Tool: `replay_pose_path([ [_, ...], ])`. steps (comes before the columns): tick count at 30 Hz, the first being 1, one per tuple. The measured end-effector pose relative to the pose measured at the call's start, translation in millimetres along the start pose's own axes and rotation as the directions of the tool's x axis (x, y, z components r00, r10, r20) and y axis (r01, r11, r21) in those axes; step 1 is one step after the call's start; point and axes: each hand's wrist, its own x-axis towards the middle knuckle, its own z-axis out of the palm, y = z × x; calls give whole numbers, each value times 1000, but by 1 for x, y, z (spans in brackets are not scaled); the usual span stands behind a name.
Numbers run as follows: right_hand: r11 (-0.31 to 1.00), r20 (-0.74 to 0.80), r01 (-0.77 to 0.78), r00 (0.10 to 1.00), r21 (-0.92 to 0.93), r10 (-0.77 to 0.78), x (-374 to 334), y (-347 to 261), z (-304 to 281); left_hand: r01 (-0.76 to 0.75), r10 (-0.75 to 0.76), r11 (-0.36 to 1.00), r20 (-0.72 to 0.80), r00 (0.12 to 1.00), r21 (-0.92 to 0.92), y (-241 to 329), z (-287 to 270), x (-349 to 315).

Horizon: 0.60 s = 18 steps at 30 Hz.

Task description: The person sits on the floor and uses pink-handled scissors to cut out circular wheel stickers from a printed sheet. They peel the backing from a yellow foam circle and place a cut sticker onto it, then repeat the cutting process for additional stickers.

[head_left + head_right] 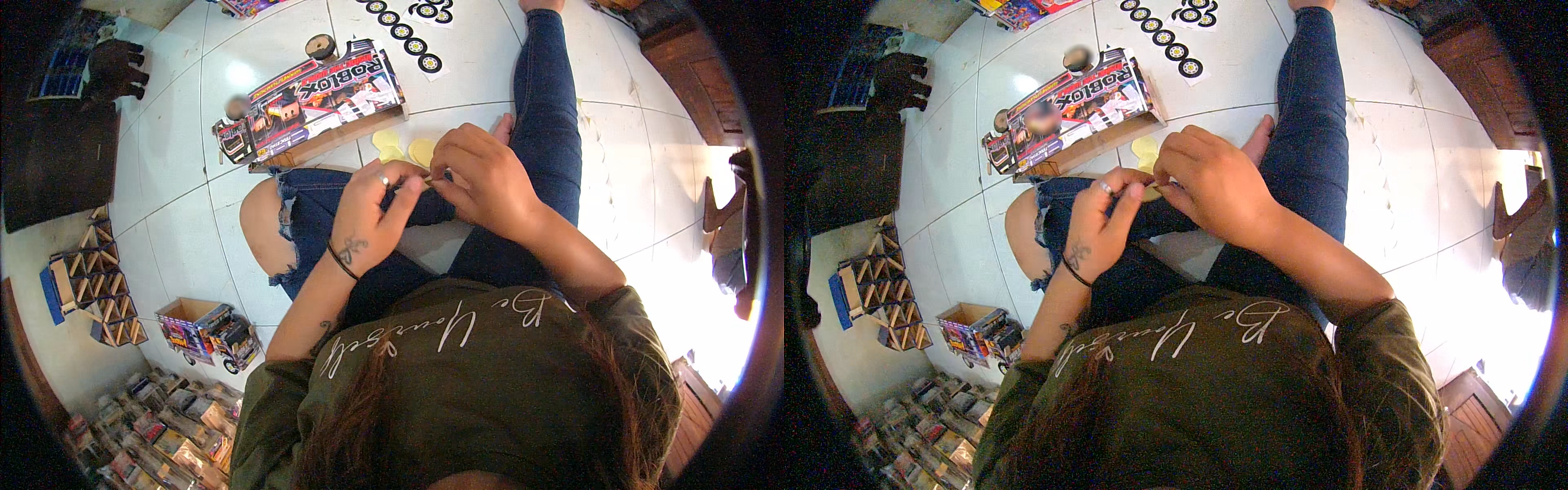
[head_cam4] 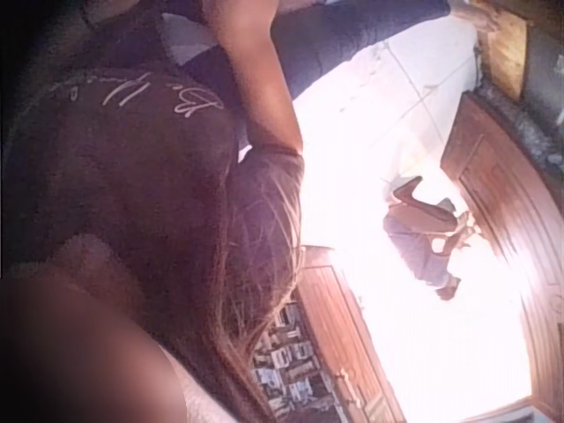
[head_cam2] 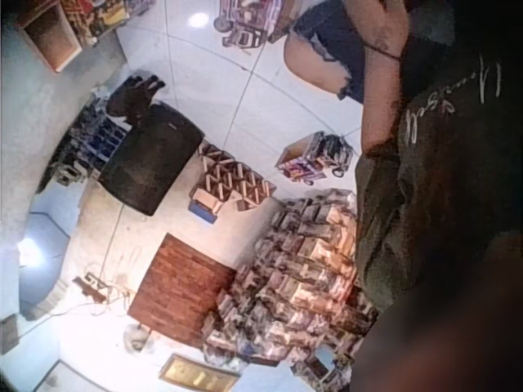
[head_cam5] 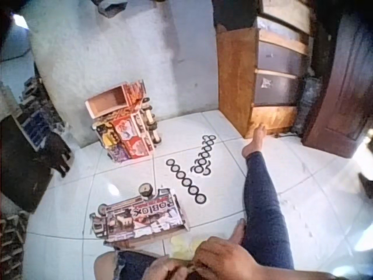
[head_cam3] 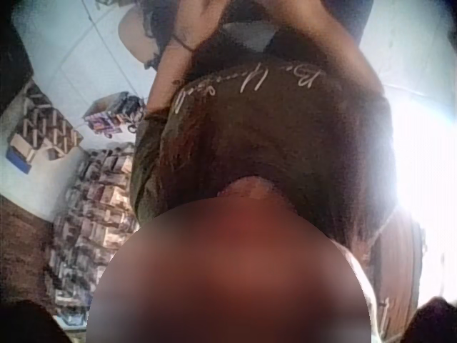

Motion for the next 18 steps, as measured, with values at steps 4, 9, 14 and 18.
replay_pose_path([
  [4, 994, -98, 72, 992, -85, -81, 3, -1, 2, -66, 60, 991, 49, 997, 118, 7, -11, 17],
  [9, 988, -158, 97, 981, -123, -116, 8, 0, 5, 36, -56, 984, 110, 992, 173, 16, -17, 26],
  [14, 975, -166, 148, 970, -167, -176, 10, 5, 12, 15, -37, 961, 74, 997, 275, 11, -11, 29],
  [18, 966, -147, 172, 968, -194, -202, 5, 12, 18, 81, -88, 986, 44, 995, 143, -5, -12, 29],
])
